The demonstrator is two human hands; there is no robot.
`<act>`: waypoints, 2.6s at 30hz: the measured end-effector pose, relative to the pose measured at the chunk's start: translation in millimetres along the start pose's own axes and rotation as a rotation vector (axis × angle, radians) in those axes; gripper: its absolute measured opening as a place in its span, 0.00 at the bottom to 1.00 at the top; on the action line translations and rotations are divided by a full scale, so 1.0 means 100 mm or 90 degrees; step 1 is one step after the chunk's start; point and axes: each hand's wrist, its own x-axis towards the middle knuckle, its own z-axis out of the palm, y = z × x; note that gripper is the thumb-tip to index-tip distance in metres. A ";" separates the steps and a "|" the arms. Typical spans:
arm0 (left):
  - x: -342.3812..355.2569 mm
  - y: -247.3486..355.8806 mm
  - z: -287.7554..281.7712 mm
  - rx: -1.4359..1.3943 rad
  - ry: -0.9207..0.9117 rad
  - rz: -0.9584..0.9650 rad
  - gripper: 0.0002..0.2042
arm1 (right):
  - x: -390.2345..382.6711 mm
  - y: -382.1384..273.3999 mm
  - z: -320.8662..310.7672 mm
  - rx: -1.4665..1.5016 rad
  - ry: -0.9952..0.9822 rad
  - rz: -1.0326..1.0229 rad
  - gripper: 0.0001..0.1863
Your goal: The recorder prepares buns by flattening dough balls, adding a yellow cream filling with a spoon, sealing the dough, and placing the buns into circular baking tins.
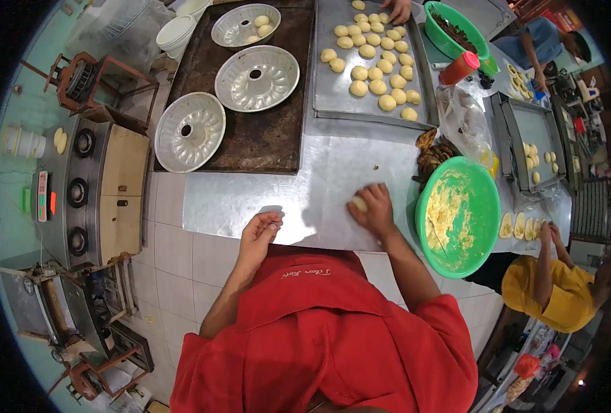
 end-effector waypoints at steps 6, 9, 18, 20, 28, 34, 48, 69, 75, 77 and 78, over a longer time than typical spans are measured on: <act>0.06 -0.02 0.08 0.012 -0.027 -0.015 0.11 | 0.32 -0.29 0.47 0.051 0.040 -0.031 0.10; 0.04 -0.01 0.08 -0.004 -0.026 -0.009 0.11 | -0.05 -0.40 0.33 0.067 0.012 -0.058 0.10; -0.06 -0.01 0.01 0.005 0.018 0.008 0.10 | 0.34 0.02 0.25 -0.023 0.099 0.028 0.10; -0.05 0.02 0.03 0.001 0.028 0.002 0.10 | 0.34 -0.15 0.37 0.001 0.085 0.010 0.10; -0.14 0.03 -0.15 0.006 0.057 0.039 0.10 | -0.25 -0.05 -0.01 -0.001 0.068 0.029 0.11; -0.07 0.05 -0.34 0.009 0.032 0.023 0.10 | 0.25 -0.02 0.24 -0.039 0.135 0.041 0.11; 0.51 0.18 -1.11 0.111 -0.001 0.114 0.09 | -0.03 -0.47 -0.22 -0.055 -0.099 0.124 0.25; 0.60 0.33 -1.41 0.363 0.142 0.354 0.07 | 4.73 -0.41 1.30 0.173 -0.106 0.076 0.27; 0.71 0.33 -1.49 0.390 0.158 0.364 0.10 | 5.50 -0.19 2.05 -0.145 -0.234 -0.036 0.23; 0.73 0.33 -1.49 0.409 0.157 0.361 0.11 | 5.56 -0.13 2.22 -0.178 -0.250 -0.071 0.22; 0.74 0.33 -1.48 0.391 0.160 0.373 0.11 | 5.58 -0.08 2.28 -0.214 -0.256 -0.105 0.21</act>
